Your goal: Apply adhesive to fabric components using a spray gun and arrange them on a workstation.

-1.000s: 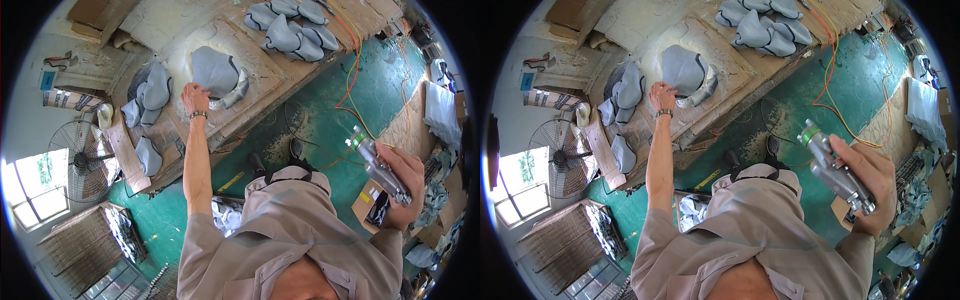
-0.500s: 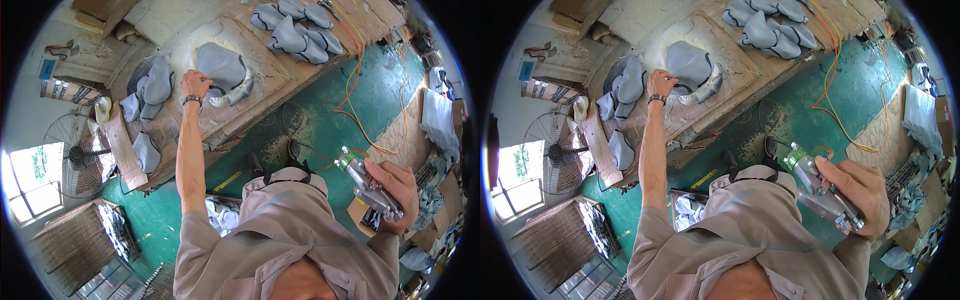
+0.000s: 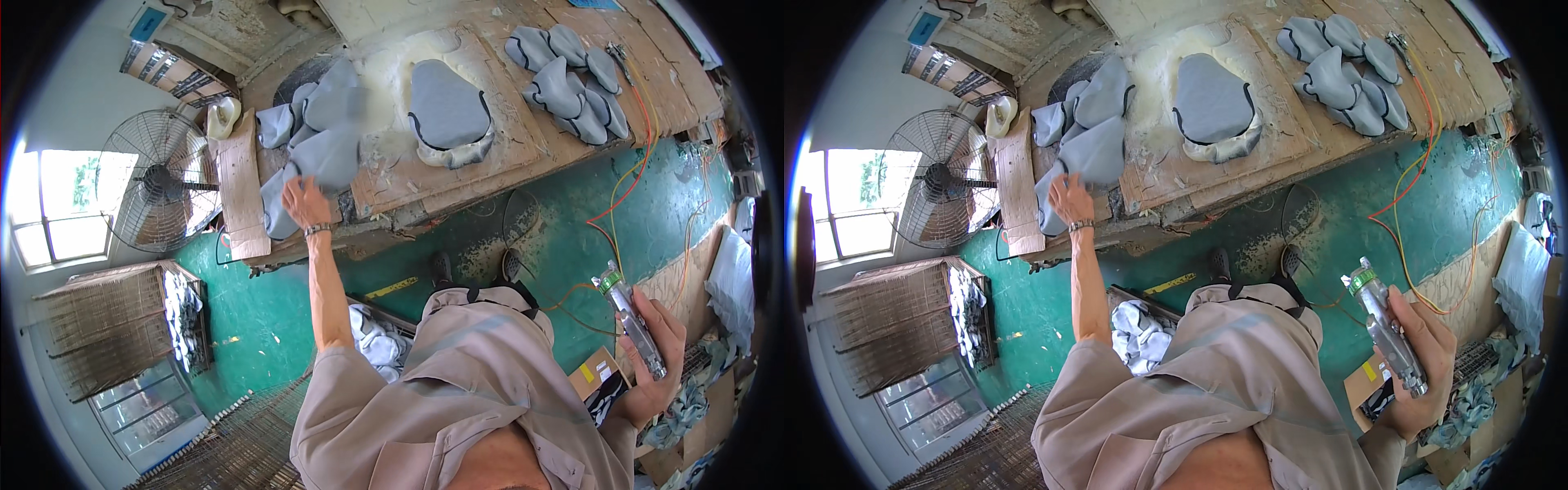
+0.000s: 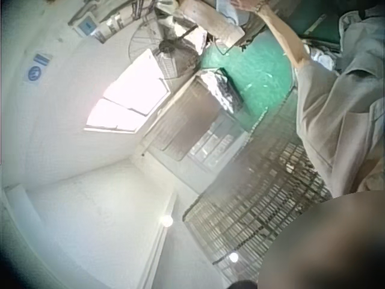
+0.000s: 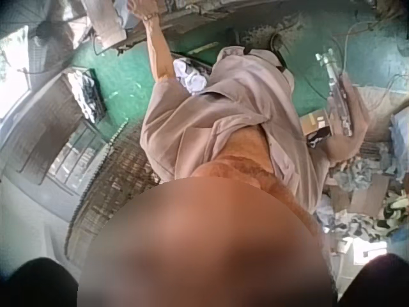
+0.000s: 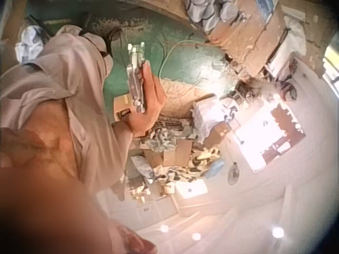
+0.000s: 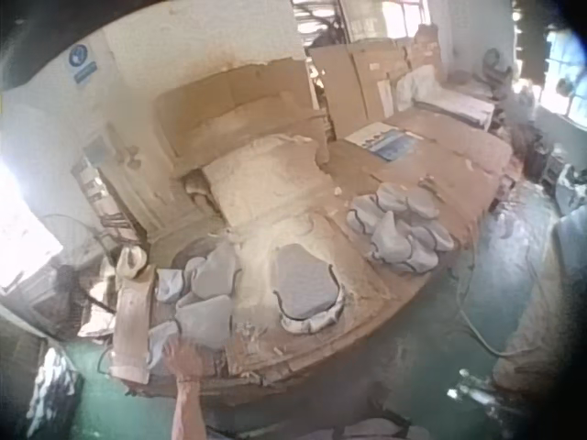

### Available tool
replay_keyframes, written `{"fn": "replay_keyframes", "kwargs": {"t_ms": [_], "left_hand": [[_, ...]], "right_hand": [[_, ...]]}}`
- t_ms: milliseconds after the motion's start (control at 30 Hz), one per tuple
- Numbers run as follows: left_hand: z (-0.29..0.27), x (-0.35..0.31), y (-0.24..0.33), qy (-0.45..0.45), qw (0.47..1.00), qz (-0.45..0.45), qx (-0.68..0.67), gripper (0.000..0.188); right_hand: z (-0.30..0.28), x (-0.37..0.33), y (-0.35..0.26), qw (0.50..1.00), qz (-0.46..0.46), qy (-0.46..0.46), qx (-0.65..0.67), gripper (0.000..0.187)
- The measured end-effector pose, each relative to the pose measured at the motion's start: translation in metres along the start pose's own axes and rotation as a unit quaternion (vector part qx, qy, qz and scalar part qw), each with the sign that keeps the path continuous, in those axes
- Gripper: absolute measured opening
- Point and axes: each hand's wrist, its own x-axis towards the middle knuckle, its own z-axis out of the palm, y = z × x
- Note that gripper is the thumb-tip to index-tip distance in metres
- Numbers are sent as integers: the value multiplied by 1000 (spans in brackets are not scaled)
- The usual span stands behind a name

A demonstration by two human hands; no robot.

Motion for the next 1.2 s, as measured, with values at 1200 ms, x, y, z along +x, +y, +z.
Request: {"fn": "replay_keyframes", "kwargs": {"t_ms": [1200], "left_hand": [[-239,-22,333,-76,699,276,-655,41]], "right_hand": [[105,73,59,992,-115,-57,-18,37]]}}
